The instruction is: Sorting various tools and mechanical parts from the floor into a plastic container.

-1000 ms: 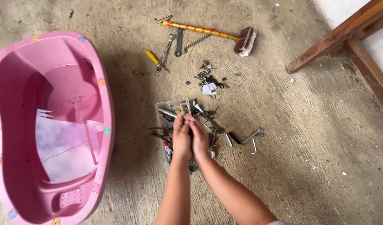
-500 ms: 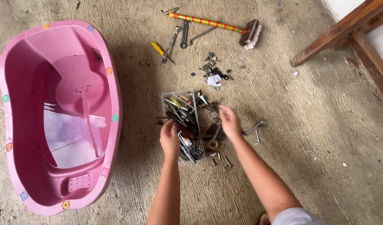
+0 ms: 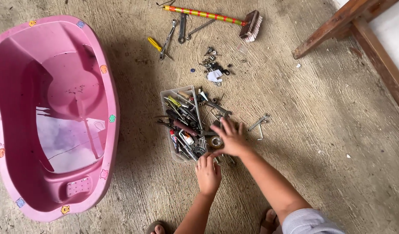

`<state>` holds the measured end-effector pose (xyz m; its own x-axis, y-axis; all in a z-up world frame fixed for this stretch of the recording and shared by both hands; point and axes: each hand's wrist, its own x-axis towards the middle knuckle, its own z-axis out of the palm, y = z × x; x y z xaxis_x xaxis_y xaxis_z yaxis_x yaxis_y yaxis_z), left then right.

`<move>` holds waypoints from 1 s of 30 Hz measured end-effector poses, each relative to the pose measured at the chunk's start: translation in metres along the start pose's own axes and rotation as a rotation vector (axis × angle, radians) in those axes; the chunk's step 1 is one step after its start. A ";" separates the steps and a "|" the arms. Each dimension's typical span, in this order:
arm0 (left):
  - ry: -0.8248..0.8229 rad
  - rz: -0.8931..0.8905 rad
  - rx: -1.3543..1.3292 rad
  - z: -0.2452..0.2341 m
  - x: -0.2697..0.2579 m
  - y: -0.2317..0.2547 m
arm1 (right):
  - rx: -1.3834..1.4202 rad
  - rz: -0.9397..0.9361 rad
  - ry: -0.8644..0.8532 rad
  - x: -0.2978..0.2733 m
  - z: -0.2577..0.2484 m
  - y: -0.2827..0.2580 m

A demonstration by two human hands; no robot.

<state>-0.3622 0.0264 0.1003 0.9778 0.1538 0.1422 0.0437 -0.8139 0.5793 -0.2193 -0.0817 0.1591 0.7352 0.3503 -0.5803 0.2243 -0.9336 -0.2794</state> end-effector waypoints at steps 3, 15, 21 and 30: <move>-0.020 -0.027 -0.053 -0.012 0.015 0.006 | -0.072 -0.037 0.027 0.028 0.038 0.003; 0.168 -0.161 0.066 -0.027 0.034 -0.034 | 0.017 -0.079 0.552 0.080 0.119 0.044; -0.304 -0.543 -0.065 -0.040 0.044 -0.039 | 0.686 0.285 0.301 0.060 0.035 0.029; -0.180 -0.757 -0.338 -0.069 0.061 -0.028 | 1.016 -0.113 0.310 0.053 -0.009 -0.082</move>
<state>-0.3182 0.0975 0.1483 0.7283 0.4749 -0.4941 0.6643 -0.3119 0.6793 -0.1936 0.0130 0.1581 0.9061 0.2635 -0.3310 -0.2314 -0.3465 -0.9091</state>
